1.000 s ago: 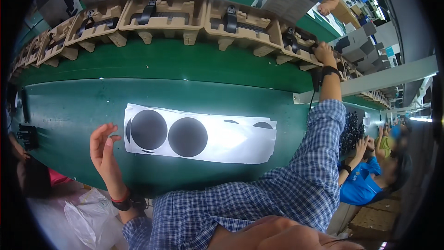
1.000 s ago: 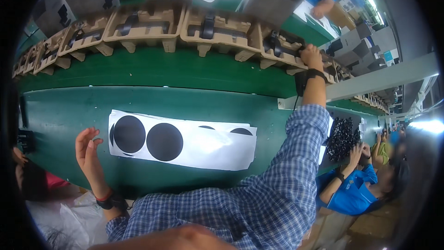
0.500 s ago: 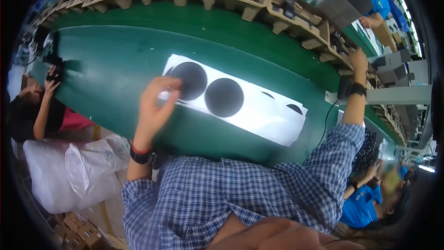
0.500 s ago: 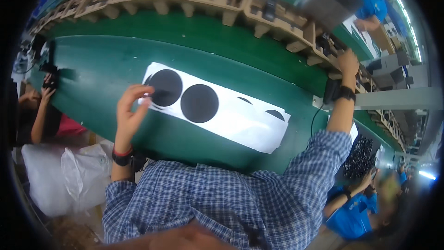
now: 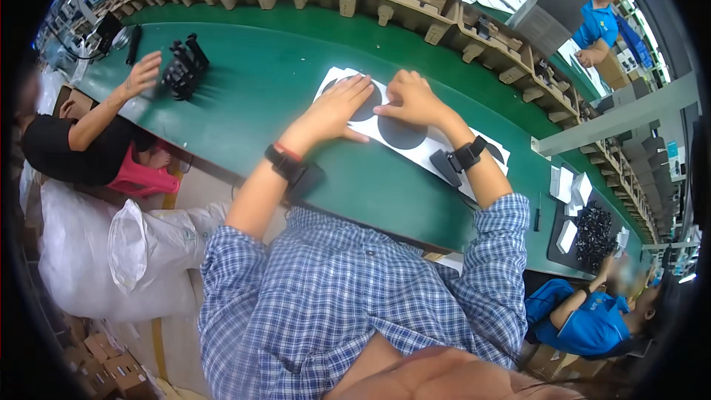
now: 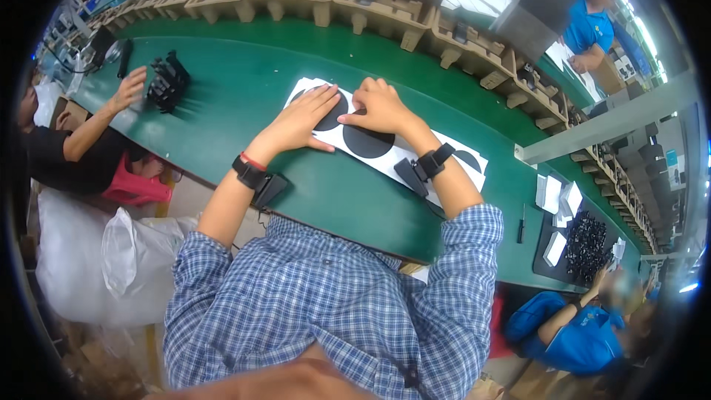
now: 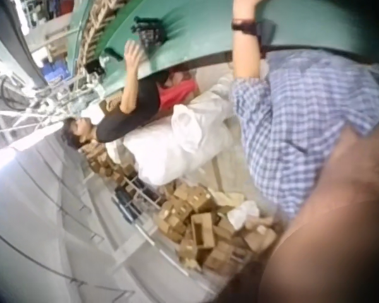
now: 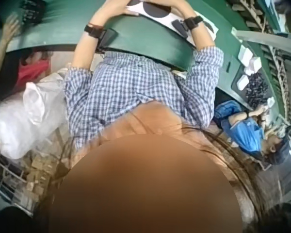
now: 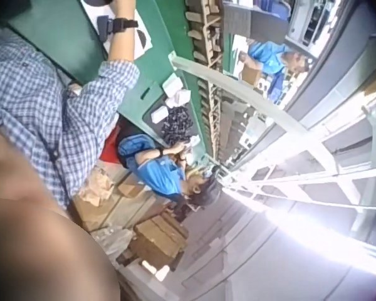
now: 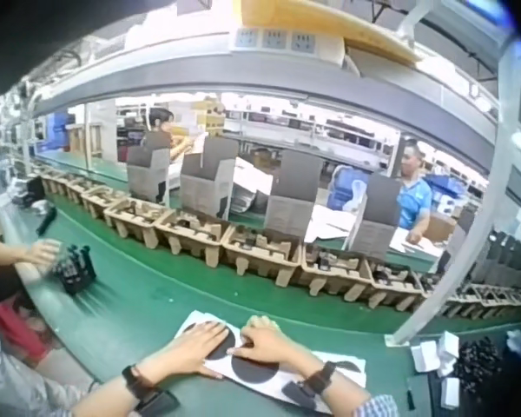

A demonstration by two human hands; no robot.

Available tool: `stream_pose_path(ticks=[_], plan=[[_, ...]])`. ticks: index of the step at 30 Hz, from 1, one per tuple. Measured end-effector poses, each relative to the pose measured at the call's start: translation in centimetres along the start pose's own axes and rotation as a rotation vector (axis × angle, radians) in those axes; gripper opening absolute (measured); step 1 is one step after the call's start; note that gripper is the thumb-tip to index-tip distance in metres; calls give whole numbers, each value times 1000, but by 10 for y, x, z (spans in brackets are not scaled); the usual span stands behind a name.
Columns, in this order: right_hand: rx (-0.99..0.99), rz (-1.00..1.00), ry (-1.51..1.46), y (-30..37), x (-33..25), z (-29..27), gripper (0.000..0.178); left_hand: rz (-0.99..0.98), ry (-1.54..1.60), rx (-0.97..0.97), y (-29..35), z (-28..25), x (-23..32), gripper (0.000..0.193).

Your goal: Applying circular adhesive pads to the plastic bases of electronic components on an assembly line.

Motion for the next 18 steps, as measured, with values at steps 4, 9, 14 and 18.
stream_pose_path(ticks=[4,9,14,18], plan=[[-109,-43,60,13,-23,-32,32,17,72,30,7,8,-9,92],[526,-42,247,101,-106,-91,32,8,30,8,56,-9,-24,95],[1191,186,-223,227,-97,-103,19,162,94,196,86,-72,-41,86],[1262,405,-188,269,-95,-86,15,-275,-26,1108,173,-160,-124,63]])
Point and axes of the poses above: each hand's wrist, its own y-axis away from the middle knuckle, its own z-axis out of the palm, x = y × z, the point moved 1 cm from there along -y, towards the middle knuckle
